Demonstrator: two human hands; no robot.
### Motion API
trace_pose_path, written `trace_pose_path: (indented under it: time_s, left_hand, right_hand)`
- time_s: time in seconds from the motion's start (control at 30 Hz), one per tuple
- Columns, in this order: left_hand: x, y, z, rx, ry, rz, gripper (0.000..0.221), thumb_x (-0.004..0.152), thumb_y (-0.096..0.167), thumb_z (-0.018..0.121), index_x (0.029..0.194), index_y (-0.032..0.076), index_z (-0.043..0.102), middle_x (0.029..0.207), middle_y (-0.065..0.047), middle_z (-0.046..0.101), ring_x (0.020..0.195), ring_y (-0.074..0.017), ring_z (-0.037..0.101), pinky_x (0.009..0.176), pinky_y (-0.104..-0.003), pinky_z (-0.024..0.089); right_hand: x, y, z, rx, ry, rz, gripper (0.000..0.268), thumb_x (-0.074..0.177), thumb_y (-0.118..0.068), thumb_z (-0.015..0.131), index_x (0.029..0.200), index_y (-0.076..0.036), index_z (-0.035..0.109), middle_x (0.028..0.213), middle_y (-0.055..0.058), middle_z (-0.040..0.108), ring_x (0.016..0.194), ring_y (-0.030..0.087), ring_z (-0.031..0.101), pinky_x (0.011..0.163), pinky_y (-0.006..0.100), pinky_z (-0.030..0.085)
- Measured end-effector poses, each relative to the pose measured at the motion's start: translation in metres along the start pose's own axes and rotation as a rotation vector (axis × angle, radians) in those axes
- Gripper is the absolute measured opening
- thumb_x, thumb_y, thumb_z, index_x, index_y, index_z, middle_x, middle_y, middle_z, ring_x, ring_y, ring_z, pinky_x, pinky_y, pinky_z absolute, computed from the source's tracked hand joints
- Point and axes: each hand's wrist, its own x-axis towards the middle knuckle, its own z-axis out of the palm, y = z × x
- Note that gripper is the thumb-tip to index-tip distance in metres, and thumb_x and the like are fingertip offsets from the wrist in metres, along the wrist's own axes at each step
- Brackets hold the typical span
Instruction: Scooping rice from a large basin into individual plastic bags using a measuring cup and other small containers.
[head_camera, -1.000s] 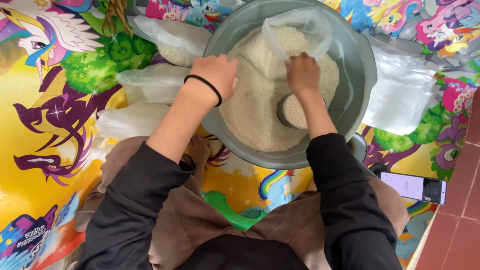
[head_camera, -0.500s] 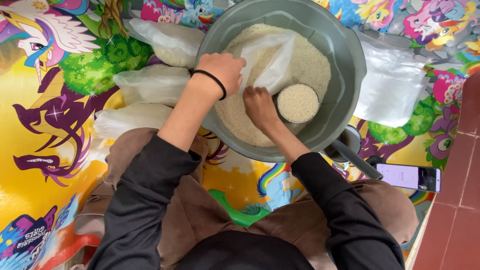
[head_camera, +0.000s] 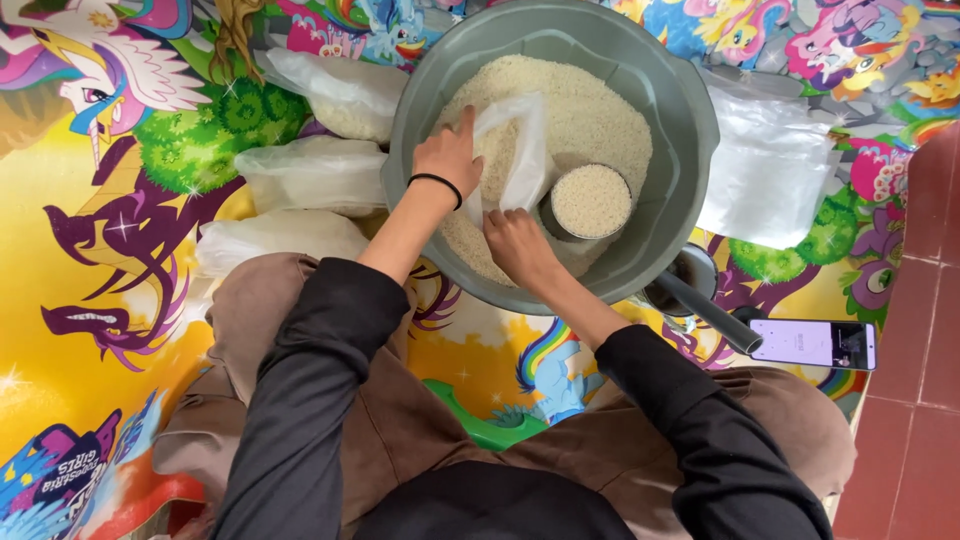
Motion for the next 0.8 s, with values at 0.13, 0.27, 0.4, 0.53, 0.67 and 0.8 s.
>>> trace_pose_path:
  time_s: [0.13, 0.27, 0.4, 0.53, 0.67, 0.8]
  left_hand:
    - [0.009, -0.009, 0.023, -0.029, 0.037, 0.015, 0.066, 0.101, 0.025, 0.066, 0.152, -0.002, 0.035, 0.116, -0.033, 0.066, 0.084, -0.036, 0.075, 0.065, -0.049, 0.066]
    - [0.019, -0.011, 0.031, 0.007, 0.065, 0.018, 0.059, 0.096, 0.003, 0.062, 0.149, -0.008, 0.039, 0.098, -0.03, 0.071, 0.072, -0.0323, 0.074, 0.058, -0.044, 0.064]
    - [0.009, -0.004, 0.017, 0.017, 0.115, 0.011, 0.056, 0.091, -0.001, 0.064, 0.142, -0.01, 0.045, 0.092, -0.028, 0.072, 0.071, -0.0321, 0.074, 0.06, -0.046, 0.064]
    - [0.014, -0.008, 0.011, 0.055, 0.189, 0.01, 0.052, 0.088, 0.0, 0.068, 0.137, -0.005, 0.052, 0.094, -0.023, 0.072, 0.081, -0.0348, 0.076, 0.067, -0.048, 0.064]
    - [0.003, -0.004, -0.009, 0.078, 0.206, 0.026, 0.048, 0.092, -0.008, 0.063, 0.139, -0.004, 0.054, 0.1, -0.028, 0.072, 0.078, -0.034, 0.075, 0.066, -0.048, 0.065]
    - [0.002, 0.001, 0.015, 0.069, 0.214, 0.051, 0.033, 0.089, 0.0, 0.067, 0.122, 0.002, 0.069, 0.114, -0.029, 0.069, 0.08, -0.0344, 0.076, 0.065, -0.049, 0.065]
  right_hand:
    - [-0.011, -0.004, 0.002, 0.01, -0.002, -0.025, 0.011, 0.089, -0.004, 0.062, 0.082, -0.011, 0.066, 0.069, 0.0, 0.058, 0.055, 0.014, 0.058, 0.056, 0.03, 0.044]
    - [-0.023, -0.001, -0.002, 0.033, 0.069, -0.063, 0.011, 0.089, -0.005, 0.062, 0.081, -0.012, 0.063, 0.067, 0.0, 0.055, 0.056, 0.017, 0.058, 0.058, 0.03, 0.043]
    - [-0.027, -0.001, -0.02, 0.072, 0.112, -0.054, 0.01, 0.091, -0.007, 0.064, 0.082, -0.011, 0.064, 0.069, 0.002, 0.056, 0.059, 0.019, 0.06, 0.059, 0.03, 0.045]
    - [-0.012, 0.003, -0.038, 0.192, 0.16, 0.003, 0.018, 0.097, -0.005, 0.063, 0.079, -0.007, 0.064, 0.068, 0.004, 0.056, 0.058, 0.021, 0.06, 0.056, 0.03, 0.044]
    - [0.0, 0.019, -0.044, 0.514, -0.024, 0.266, 0.044, 0.113, -0.032, 0.048, 0.087, -0.005, 0.072, 0.077, 0.009, 0.064, 0.057, 0.02, 0.062, 0.058, 0.031, 0.051]
    - [0.012, 0.049, -0.027, 0.589, -0.115, 0.402, 0.018, 0.103, -0.014, 0.06, 0.099, -0.005, 0.075, 0.094, 0.013, 0.07, 0.074, 0.037, 0.073, 0.062, 0.045, 0.057]
